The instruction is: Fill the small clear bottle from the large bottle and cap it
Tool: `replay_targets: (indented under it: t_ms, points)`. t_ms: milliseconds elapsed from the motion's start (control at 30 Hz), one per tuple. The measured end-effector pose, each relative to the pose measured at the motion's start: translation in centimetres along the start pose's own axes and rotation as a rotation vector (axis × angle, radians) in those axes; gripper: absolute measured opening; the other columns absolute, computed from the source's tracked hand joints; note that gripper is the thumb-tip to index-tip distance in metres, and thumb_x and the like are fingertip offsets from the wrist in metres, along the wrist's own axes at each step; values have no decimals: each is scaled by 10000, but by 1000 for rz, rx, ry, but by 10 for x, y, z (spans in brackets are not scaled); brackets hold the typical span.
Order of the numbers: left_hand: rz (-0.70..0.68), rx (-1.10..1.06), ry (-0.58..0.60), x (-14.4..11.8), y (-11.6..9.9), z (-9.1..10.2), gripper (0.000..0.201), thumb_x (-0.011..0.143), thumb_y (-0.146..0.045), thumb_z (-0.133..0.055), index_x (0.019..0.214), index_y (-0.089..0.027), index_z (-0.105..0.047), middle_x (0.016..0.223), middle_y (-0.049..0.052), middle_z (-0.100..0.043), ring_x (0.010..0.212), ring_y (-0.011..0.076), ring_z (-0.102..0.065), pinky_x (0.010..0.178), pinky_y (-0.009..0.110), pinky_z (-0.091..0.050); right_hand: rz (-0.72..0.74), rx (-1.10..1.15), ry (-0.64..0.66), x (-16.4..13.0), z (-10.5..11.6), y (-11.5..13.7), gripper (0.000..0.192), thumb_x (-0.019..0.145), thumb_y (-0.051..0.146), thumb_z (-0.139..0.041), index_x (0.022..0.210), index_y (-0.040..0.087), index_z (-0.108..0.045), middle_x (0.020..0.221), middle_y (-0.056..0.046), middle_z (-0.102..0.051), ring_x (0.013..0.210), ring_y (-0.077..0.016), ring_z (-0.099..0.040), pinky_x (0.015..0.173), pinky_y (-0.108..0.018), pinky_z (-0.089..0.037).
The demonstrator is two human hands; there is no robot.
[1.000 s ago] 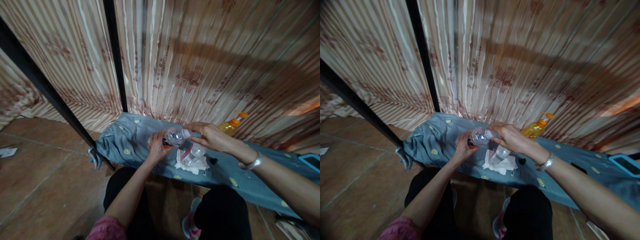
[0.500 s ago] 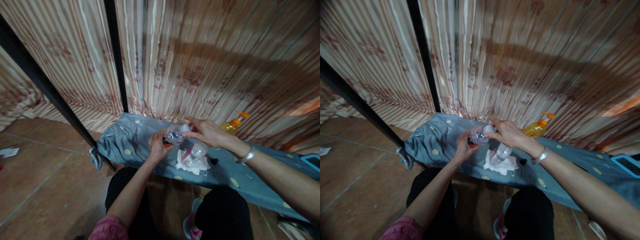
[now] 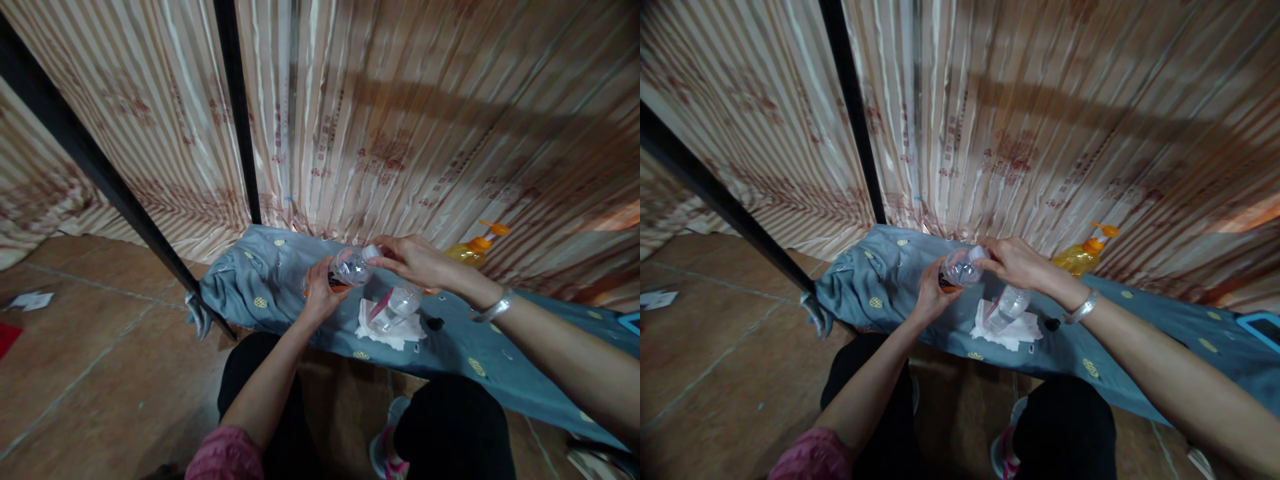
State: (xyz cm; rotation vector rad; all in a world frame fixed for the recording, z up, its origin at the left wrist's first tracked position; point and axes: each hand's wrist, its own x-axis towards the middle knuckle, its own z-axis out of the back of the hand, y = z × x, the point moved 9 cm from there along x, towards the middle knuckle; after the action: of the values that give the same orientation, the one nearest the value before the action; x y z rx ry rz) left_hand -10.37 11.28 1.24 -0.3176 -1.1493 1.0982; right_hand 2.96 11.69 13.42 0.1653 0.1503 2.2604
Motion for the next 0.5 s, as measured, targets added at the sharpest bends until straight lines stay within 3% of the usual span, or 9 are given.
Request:
replay_targets:
  t_ms: [200, 500]
  points:
    - [14, -37, -19, 0, 5, -1, 730, 600, -246, -784, 1229, -176, -421, 1194, 133, -574, 1127, 309, -531, 986, 500, -384, -116, -92, 35, 10, -6, 2, 233, 958, 334, -587, 940, 104, -559, 704, -20, -523, 639, -136, -510, 552, -207, -264]
    - [60, -160, -80, 8, 19, 4, 678, 626, -235, -762, 1216, -205, -429, 1173, 104, -571, 1117, 278, -548, 975, 481, -424, -143, -234, 1, 37, -3, 15, 330, 980, 411, -553, 889, 95, -563, 758, -62, -545, 709, -175, -546, 546, -231, -250]
